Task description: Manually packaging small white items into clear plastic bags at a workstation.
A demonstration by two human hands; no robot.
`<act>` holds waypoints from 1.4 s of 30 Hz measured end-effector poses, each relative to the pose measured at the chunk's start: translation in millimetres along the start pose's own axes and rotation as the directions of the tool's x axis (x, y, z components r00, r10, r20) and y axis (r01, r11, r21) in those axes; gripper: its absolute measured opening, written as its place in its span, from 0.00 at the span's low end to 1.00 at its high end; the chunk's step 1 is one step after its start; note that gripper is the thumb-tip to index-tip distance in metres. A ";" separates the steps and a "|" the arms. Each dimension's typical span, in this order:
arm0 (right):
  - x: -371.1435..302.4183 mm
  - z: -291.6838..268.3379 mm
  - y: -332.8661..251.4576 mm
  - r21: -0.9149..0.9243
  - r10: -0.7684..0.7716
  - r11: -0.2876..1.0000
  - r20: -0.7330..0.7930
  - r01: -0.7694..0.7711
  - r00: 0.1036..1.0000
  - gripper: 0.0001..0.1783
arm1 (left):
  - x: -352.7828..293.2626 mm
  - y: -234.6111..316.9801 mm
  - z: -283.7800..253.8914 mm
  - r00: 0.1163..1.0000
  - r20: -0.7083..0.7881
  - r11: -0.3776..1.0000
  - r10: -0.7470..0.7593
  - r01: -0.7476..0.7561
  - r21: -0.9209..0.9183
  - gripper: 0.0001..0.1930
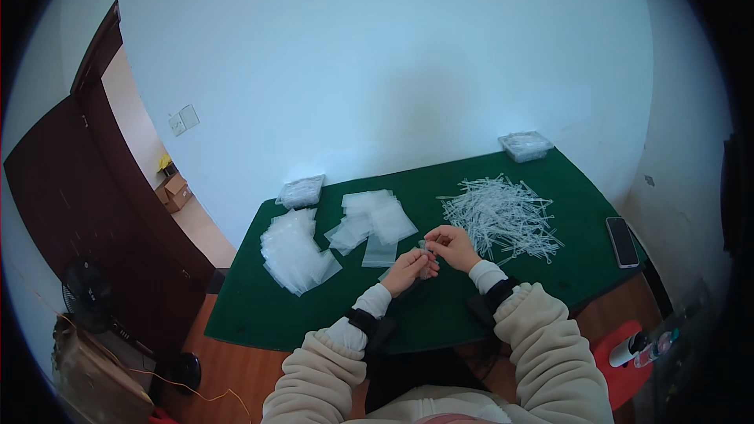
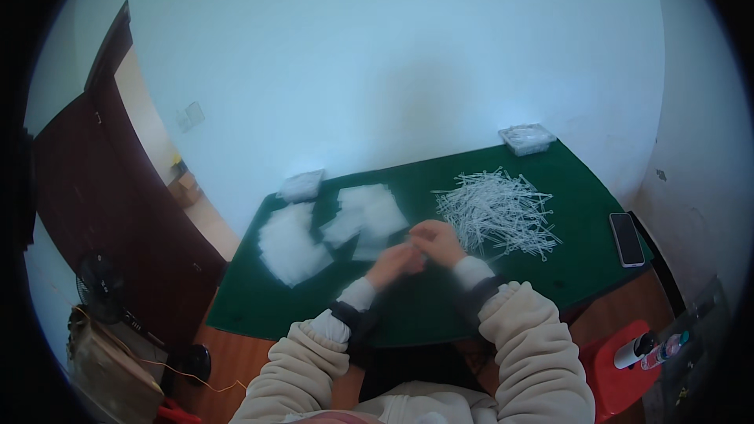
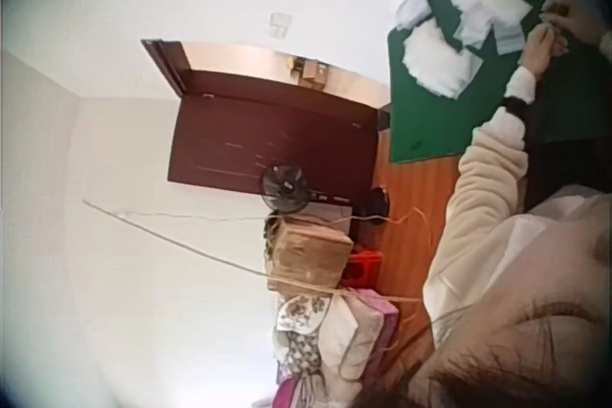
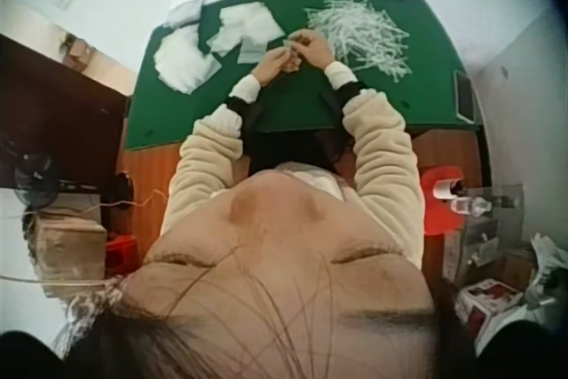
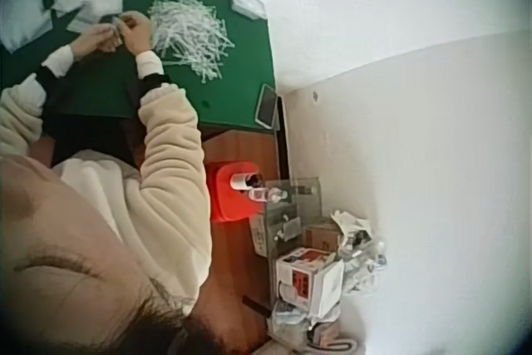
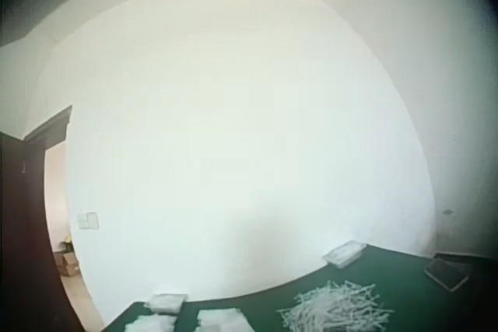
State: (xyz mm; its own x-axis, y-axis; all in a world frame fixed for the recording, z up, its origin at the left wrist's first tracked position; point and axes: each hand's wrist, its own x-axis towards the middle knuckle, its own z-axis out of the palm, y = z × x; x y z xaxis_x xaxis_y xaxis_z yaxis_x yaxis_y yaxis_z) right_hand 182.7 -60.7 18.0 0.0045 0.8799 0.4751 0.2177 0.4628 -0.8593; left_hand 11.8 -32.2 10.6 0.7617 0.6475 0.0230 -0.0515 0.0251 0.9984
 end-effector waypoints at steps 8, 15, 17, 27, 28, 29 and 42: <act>-0.1 -2.5 1.0 -0.016 -0.076 0.997 0.199 0.081 0.977 0.11 | -2.6 -3.0 -9.6 0.987 0.105 0.954 0.118 -0.142 0.266 0.11; 4.9 -12.3 0.8 -0.101 0.072 0.992 -0.028 -0.075 0.997 0.17 | -6.3 7.8 -4.0 0.974 0.165 0.857 0.154 -0.215 0.468 0.10; 3.4 -18.0 1.4 -0.258 0.073 0.960 -0.131 -0.105 0.989 0.19 | -6.0 8.3 -4.9 0.969 0.187 0.850 0.162 -0.233 0.472 0.09; -0.1 -25.9 33.6 -0.966 -0.021 0.160 -0.209 -0.203 0.978 0.13 | 0.4 -2.7 -9.8 0.970 0.069 0.936 0.233 -0.243 0.253 0.10; 0.4 -26.1 36.0 -0.967 -0.011 0.172 -0.194 -0.190 0.981 0.10 | 1.5 -3.9 -11.3 0.965 0.022 0.939 0.261 -0.259 0.227 0.10; 0.5 -26.4 38.3 -0.968 -0.009 0.170 -0.190 -0.186 0.982 0.10 | 2.5 -5.1 -12.6 0.957 -0.026 0.940 0.287 -0.277 0.201 0.10; 9.0 -9.0 19.9 -0.427 -0.157 0.900 -0.125 0.090 0.980 0.03 | 8.4 -9.8 -22.9 0.921 -0.291 0.966 0.258 -0.246 0.075 0.08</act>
State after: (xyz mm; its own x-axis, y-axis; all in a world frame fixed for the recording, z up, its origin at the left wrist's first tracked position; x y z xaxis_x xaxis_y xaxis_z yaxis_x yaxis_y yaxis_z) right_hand 195.9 -44.5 6.9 0.0921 0.7757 0.6243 0.6133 0.4498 -0.6493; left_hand 3.9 -9.6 -0.2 0.5003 0.8249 0.2630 -0.1889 -0.1924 0.9630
